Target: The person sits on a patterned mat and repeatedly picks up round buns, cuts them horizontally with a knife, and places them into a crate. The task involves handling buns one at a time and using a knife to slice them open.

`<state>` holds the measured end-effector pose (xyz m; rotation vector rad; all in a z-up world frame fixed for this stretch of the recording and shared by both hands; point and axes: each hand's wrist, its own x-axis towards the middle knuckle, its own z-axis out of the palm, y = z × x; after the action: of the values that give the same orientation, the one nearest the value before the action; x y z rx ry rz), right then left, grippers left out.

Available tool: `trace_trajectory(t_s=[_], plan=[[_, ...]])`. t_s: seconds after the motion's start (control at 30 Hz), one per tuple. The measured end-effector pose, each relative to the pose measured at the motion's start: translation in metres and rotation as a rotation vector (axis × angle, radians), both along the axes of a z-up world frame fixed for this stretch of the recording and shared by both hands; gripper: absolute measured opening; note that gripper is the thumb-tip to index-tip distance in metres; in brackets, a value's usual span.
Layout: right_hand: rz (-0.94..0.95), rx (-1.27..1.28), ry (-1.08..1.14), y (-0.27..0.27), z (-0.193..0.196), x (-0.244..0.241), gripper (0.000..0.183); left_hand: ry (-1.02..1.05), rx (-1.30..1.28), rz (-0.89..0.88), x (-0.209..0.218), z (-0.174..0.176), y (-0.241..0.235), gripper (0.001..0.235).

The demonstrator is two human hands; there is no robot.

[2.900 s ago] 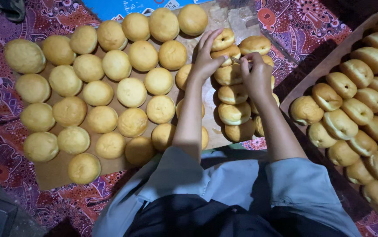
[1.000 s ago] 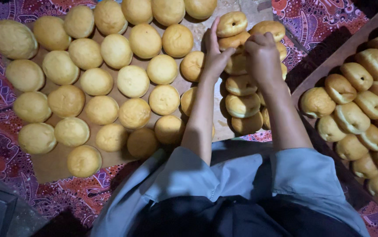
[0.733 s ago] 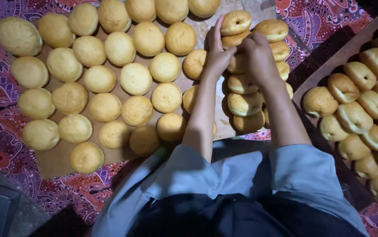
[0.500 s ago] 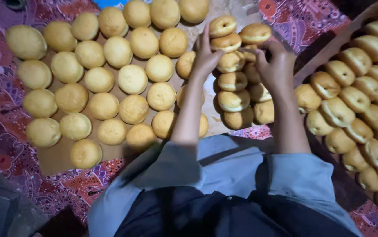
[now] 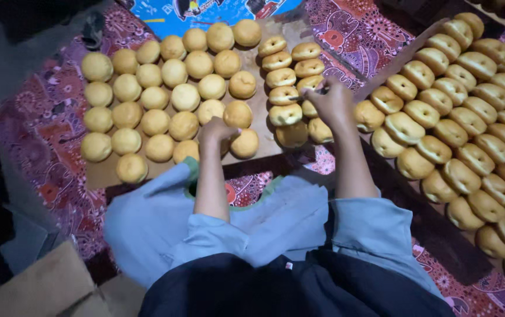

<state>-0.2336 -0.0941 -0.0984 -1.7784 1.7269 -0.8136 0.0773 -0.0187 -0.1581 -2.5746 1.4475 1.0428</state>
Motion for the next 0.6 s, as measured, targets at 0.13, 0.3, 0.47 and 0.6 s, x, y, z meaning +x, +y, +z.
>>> trace_trajectory(t_s=[0.13,0.3,0.47,0.6], plan=[[0.139,-0.042,0.057,0.026,-0.007,-0.014,0.049,-0.204,-0.044,-0.102,-0.038,-0.004,0.031,0.084],[0.177,-0.160,0.071,0.047,-0.020,-0.021,0.031,-0.269,-0.400,-0.243,-0.075,-0.025,0.044,0.105],[0.149,-0.141,-0.148,0.076,-0.010,-0.007,0.030,0.210,-0.567,-0.280,-0.048,0.015,0.049,0.082],[0.167,-0.221,-0.480,0.115,0.006,0.028,0.021,1.011,-0.624,0.070,-0.014,0.067,0.079,0.058]])
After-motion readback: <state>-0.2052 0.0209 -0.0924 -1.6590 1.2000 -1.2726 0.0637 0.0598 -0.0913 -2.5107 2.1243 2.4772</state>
